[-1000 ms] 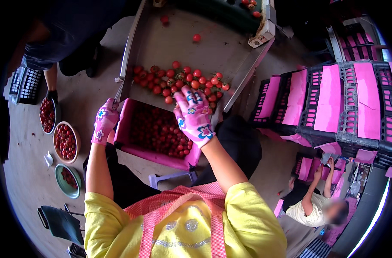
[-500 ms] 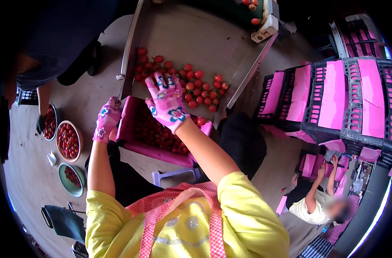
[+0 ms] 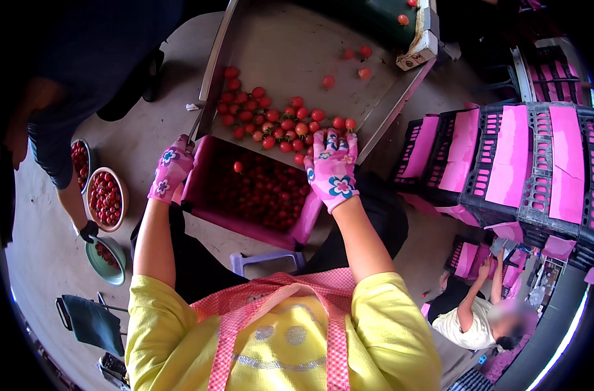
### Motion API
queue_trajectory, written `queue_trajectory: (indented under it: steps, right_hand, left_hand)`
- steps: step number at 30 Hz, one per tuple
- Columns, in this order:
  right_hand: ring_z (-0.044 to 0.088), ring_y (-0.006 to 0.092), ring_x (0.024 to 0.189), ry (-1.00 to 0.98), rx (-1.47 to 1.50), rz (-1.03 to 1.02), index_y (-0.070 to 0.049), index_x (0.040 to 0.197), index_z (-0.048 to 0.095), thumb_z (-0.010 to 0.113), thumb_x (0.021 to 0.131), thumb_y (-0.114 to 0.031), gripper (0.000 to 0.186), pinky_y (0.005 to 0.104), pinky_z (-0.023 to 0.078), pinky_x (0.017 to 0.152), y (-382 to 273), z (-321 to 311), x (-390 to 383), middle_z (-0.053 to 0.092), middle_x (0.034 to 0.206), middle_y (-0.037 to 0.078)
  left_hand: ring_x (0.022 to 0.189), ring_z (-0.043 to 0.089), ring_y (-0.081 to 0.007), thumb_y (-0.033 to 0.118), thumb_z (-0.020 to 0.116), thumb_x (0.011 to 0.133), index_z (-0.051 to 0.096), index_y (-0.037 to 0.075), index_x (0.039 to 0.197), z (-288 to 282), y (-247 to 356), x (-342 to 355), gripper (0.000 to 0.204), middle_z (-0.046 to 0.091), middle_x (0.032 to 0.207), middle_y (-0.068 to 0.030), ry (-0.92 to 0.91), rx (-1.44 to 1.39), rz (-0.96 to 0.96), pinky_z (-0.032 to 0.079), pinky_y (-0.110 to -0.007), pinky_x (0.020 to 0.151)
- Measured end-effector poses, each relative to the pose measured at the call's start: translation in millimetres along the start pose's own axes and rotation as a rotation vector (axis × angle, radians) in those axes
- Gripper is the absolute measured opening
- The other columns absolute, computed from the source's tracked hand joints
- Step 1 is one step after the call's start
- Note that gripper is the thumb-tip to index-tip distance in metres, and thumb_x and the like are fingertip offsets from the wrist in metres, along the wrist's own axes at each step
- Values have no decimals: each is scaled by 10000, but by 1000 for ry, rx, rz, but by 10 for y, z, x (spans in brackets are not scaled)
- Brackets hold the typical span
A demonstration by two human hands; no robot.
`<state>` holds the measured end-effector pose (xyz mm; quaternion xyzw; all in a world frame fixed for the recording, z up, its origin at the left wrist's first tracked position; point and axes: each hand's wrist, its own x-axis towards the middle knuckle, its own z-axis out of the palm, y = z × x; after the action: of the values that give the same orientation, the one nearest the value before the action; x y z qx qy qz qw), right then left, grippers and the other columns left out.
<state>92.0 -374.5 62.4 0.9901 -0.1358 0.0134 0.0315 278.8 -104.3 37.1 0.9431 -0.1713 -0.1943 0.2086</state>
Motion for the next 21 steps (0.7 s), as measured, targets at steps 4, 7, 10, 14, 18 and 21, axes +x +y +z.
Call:
queue_trajectory:
  steps: [4,7,10,14,18,21]
  right_hand:
    - [526,330,1152,59,129,-69,-30,1174,582,572,843,-318,439,495,270,1070,-37,2,-183,587,1170,204]
    - [589,304,1014,174,355,-67,-54,1045,621,605,843,-229,268,450,376,995,157,-236,-10,642,1048,121]
    - [566,318,1051,249,216,-14,-64,1110,612,576,864,-255,314,447,344,1021,405,-358,201,624,1116,141]
    - [531,350,1115,198,142,-4,-89,1210,564,553,888,-293,381,442,364,1010,539,-285,395,580,1201,170]
    - [553,372,1053,-97,86,93,-97,1258,529,477,912,-376,448,484,386,957,396,-131,374,577,1162,180]
    - [577,369,979,-100,96,91,-37,1215,545,489,907,-351,443,467,428,881,189,-105,223,583,1119,193]
  left_hand:
    - [871,596,-434,237,497,912,586,5,954,79,-64,-2,252,633,878,-262,50,-27,46,473,-468,751]
    - [870,601,-426,233,496,909,582,17,962,76,-99,3,239,632,876,-262,33,-44,36,473,-464,749]
    - [984,591,-410,181,558,844,560,54,1078,74,-137,72,266,632,1024,-218,-110,-2,-65,478,-444,805]
    - [869,614,-403,237,485,920,577,45,981,156,-91,67,222,645,872,-234,-7,46,23,471,-454,764]
    - [863,617,-401,241,480,924,581,37,995,162,-133,81,238,646,865,-238,-26,44,20,471,-455,761]
    - [880,621,-394,245,468,930,573,26,1035,115,-51,20,265,643,894,-253,-20,0,8,474,-453,777]
